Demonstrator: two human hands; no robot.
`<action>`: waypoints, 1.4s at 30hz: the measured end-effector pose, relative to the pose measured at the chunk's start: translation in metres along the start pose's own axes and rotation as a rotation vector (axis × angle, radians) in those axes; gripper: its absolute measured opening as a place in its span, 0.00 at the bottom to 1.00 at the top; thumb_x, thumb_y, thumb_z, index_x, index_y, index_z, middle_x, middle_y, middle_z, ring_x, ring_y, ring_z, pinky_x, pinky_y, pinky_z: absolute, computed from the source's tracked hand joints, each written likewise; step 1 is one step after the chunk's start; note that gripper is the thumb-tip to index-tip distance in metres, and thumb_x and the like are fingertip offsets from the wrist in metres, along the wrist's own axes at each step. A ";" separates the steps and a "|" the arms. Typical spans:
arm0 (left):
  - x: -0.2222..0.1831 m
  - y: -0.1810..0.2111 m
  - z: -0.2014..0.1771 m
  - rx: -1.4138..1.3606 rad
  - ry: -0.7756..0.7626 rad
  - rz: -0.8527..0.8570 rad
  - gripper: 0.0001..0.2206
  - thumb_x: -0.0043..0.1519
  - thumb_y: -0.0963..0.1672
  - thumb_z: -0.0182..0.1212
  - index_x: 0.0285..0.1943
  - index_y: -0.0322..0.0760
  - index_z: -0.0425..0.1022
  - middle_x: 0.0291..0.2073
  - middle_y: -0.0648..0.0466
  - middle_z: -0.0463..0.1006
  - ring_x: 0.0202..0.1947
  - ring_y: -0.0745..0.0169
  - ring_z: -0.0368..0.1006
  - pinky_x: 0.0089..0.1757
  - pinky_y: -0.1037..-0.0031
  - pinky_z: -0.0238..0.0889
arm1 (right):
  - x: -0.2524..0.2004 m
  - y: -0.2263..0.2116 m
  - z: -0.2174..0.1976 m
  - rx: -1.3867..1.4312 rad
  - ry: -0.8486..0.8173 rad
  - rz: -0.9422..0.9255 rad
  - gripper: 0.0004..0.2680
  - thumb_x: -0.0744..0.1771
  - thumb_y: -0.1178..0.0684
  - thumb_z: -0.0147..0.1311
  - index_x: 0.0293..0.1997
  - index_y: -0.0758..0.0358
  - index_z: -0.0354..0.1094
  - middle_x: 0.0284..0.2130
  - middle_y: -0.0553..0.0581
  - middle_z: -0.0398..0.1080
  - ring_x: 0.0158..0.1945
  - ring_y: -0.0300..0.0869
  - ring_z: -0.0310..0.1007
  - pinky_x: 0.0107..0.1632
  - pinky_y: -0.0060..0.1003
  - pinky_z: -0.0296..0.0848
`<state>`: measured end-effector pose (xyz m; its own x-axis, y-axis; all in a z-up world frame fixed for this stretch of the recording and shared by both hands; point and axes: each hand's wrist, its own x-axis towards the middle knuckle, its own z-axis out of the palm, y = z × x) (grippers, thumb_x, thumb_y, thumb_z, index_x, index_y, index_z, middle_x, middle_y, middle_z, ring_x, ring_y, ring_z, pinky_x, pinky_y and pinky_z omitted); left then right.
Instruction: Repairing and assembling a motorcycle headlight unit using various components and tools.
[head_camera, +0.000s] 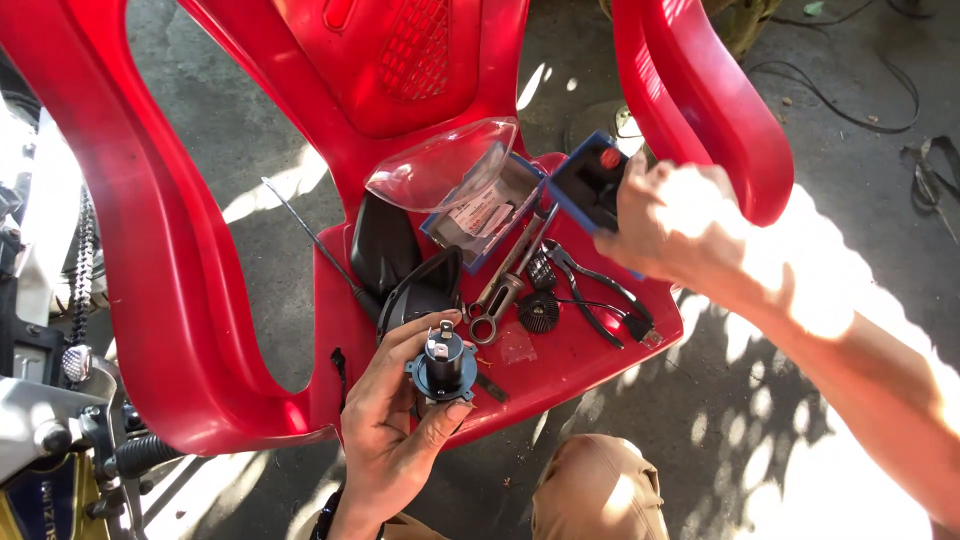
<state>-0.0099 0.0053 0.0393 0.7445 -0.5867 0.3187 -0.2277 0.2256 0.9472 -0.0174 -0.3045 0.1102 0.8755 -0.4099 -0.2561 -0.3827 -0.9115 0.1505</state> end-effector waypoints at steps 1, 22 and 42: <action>0.001 0.000 0.000 -0.002 -0.008 0.005 0.23 0.62 0.41 0.69 0.65 0.25 0.70 0.68 0.42 0.68 0.64 0.58 0.71 0.59 0.72 0.68 | 0.002 -0.003 -0.006 0.023 -0.053 0.059 0.28 0.66 0.35 0.57 0.54 0.81 0.63 0.21 0.65 0.75 0.26 0.52 0.81 0.32 0.47 0.80; 0.011 -0.011 0.000 -0.383 -0.001 -0.235 0.24 0.65 0.43 0.65 0.67 0.23 0.68 0.65 0.40 0.71 0.53 0.58 0.78 0.45 0.67 0.79 | -0.091 -0.004 0.073 0.218 0.487 -0.183 0.07 0.67 0.51 0.61 0.44 0.58 0.71 0.36 0.57 0.73 0.36 0.49 0.76 0.38 0.42 0.76; 0.004 -0.018 0.020 -0.286 -0.036 -0.214 0.25 0.64 0.43 0.66 0.69 0.23 0.67 0.65 0.43 0.71 0.59 0.60 0.72 0.49 0.68 0.79 | -0.126 -0.075 0.153 0.961 0.549 0.003 0.11 0.61 0.55 0.67 0.40 0.68 0.69 0.26 0.59 0.77 0.26 0.45 0.80 0.30 0.38 0.78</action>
<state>-0.0154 -0.0169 0.0240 0.7328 -0.6698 0.1203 0.1196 0.3008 0.9462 -0.1445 -0.1895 -0.0153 0.7950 -0.5585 0.2367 -0.2470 -0.6545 -0.7146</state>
